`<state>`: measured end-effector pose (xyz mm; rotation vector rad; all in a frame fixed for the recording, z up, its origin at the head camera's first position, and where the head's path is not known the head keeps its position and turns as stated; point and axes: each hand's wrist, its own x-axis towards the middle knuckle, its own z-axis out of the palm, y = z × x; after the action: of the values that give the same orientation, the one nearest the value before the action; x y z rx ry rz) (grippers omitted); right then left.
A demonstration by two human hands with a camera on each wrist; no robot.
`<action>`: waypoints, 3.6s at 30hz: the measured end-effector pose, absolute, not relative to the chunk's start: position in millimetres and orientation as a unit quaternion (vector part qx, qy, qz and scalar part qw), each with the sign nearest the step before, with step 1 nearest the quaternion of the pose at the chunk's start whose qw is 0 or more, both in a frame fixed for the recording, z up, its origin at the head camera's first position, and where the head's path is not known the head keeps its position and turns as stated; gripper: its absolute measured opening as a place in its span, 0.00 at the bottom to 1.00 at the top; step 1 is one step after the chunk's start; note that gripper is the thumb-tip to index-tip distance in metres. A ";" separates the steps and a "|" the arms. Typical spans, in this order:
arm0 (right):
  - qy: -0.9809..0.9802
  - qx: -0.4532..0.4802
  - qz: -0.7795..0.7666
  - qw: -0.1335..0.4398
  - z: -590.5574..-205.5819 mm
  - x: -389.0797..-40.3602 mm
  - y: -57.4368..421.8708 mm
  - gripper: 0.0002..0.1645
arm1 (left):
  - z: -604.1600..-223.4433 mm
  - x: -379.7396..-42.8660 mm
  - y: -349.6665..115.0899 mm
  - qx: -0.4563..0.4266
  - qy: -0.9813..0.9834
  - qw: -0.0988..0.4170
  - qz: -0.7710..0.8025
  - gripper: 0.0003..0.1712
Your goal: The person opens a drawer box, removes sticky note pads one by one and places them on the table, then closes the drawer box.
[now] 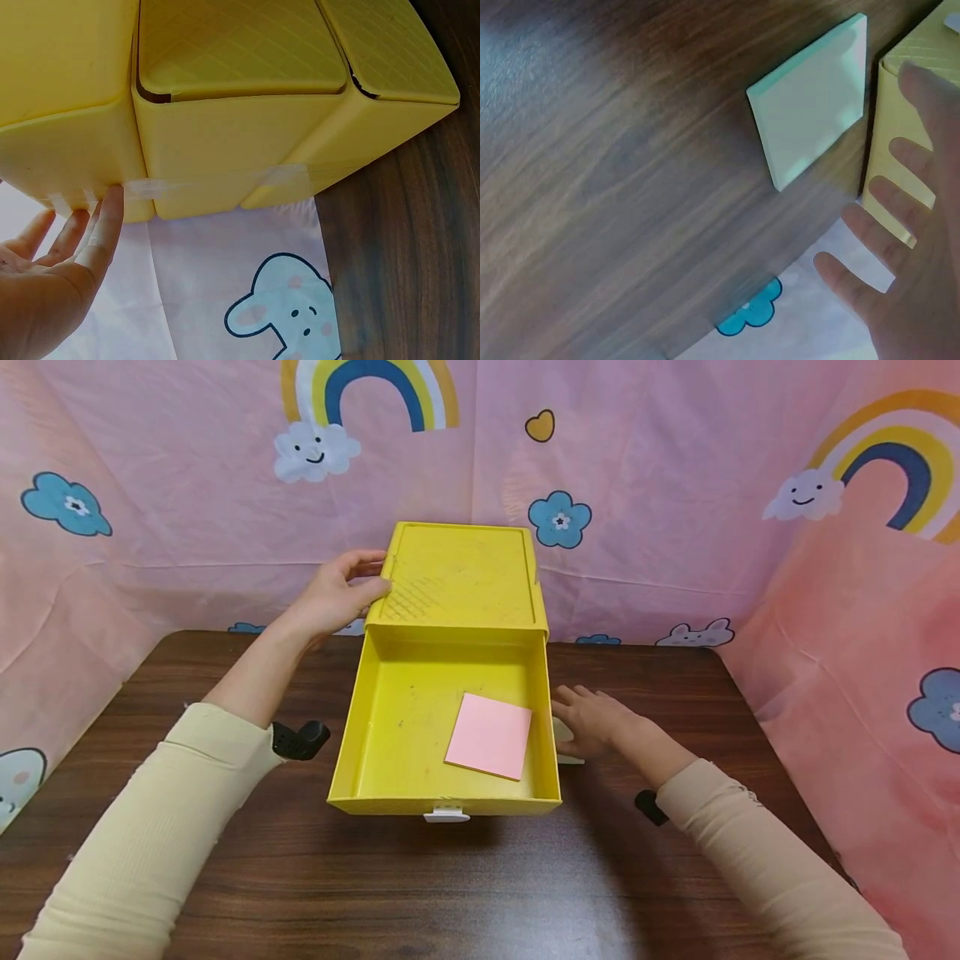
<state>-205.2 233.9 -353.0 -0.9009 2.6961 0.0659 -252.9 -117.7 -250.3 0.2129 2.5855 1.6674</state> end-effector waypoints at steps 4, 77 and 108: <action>0.938 -0.327 0.038 0.114 -347.4 -204.0 236.0 0.39 | -250.7 -253.4 -117.4 0.069 0.836 0.031 0.543 0.30; 0.892 -0.428 0.051 -0.137 -198.9 -167.8 217.5 0.24 | -251.8 -253.7 -118.2 0.070 0.840 0.025 0.537 0.31; 0.884 -0.441 0.150 -0.024 -177.6 -145.5 146.1 0.33 | -251.9 -253.9 -118.6 0.066 0.842 0.024 0.535 0.30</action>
<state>-145.5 146.1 -177.6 -1.4080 2.8210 0.4798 -253.9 -118.6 -251.9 0.2033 2.6061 1.6553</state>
